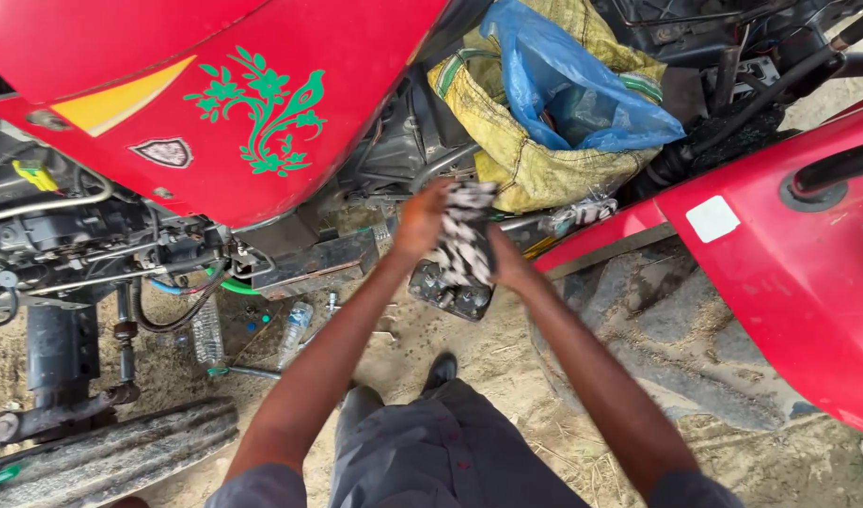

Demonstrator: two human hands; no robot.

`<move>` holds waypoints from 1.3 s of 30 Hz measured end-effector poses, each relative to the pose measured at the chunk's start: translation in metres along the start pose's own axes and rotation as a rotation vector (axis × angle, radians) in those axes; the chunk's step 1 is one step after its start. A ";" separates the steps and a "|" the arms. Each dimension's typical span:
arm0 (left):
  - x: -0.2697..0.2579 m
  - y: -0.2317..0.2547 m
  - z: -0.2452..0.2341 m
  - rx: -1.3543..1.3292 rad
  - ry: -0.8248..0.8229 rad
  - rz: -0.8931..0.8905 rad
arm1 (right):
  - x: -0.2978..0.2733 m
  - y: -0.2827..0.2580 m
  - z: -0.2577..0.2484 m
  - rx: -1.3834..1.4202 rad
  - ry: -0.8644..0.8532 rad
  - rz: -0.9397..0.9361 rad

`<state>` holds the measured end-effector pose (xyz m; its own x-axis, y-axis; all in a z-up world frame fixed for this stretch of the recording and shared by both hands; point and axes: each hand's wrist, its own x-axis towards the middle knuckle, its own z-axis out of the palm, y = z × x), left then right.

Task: Repairing and cleaning parts of a tractor engine, including working with fuel filters and cleaning with a cloth.

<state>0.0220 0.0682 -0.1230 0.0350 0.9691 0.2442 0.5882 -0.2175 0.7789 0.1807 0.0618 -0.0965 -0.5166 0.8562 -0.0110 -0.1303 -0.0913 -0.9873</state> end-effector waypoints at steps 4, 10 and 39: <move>-0.028 -0.012 0.017 -0.992 0.107 -0.465 | 0.013 0.023 -0.023 0.130 0.041 0.010; -0.057 0.033 0.024 -1.394 0.062 -0.813 | 0.054 0.081 -0.061 0.081 0.269 0.006; -0.277 0.020 -0.233 -1.317 0.152 -0.609 | -0.059 0.055 0.334 1.087 -0.684 0.179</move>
<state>-0.1645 -0.2314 -0.0404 -0.0771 0.9450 -0.3179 -0.6728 0.1860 0.7161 -0.0788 -0.1641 -0.0970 -0.8808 0.3869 0.2729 -0.4648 -0.8163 -0.3430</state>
